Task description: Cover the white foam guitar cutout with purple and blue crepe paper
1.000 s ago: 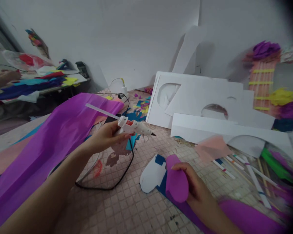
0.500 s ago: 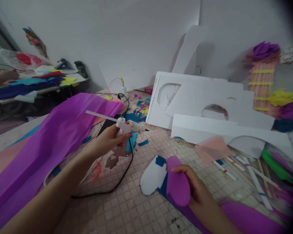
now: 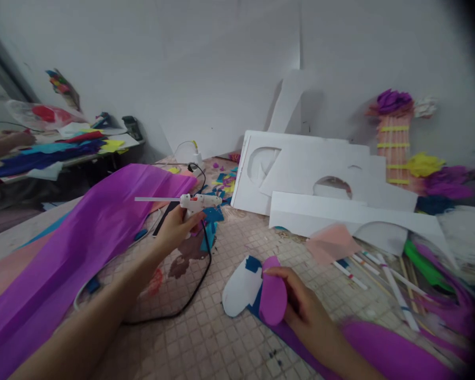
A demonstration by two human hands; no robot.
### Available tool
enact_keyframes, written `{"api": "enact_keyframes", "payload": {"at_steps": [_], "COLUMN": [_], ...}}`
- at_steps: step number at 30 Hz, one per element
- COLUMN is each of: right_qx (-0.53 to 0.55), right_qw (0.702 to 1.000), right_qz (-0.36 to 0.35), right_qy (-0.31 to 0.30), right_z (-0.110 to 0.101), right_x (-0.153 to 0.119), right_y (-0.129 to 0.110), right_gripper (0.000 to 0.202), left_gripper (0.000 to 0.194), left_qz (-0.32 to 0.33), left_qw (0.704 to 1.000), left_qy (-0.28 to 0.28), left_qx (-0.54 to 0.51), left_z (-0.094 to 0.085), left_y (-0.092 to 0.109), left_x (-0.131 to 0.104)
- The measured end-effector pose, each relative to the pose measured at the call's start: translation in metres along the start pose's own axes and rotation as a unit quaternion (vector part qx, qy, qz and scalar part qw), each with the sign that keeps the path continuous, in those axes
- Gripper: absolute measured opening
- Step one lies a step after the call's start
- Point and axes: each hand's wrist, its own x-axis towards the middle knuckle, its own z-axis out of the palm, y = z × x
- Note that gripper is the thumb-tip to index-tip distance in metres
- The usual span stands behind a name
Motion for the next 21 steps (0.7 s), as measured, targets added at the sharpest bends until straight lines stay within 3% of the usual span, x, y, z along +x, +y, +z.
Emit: {"api": "enact_keyframes", "payload": {"at_steps": [2,7,14,21], "right_qx": [0.006,0.029,0.084,0.13], "right_qw": [1.0,1.0,0.996,0.99], "right_qz": [0.001,-0.002,-0.008,-0.032], "right_qy": [-0.002,-0.001,0.02,0.044], "right_z": [0.001,0.001,0.005,0.007], "right_x": [0.0,0.001,0.001,0.001], "right_y": [-0.001,-0.005,0.002,0.008], "right_gripper": [0.033,0.034,0.052,0.055], "left_gripper": [0.036,0.042,0.045,0.049], "left_qz": [-0.008,-0.015,-0.029,-0.052], "left_qw": [1.0,1.0,0.992,0.977], "left_qy": [-0.025,-0.02,-0.108,-0.122], "left_qx": [-0.002,-0.017,-0.057,-0.166], "left_z": [0.001,0.003,0.014,0.025], "left_y": [0.004,0.015,0.028,0.029], "left_x": [0.003,0.005,-0.006,-0.004]}}
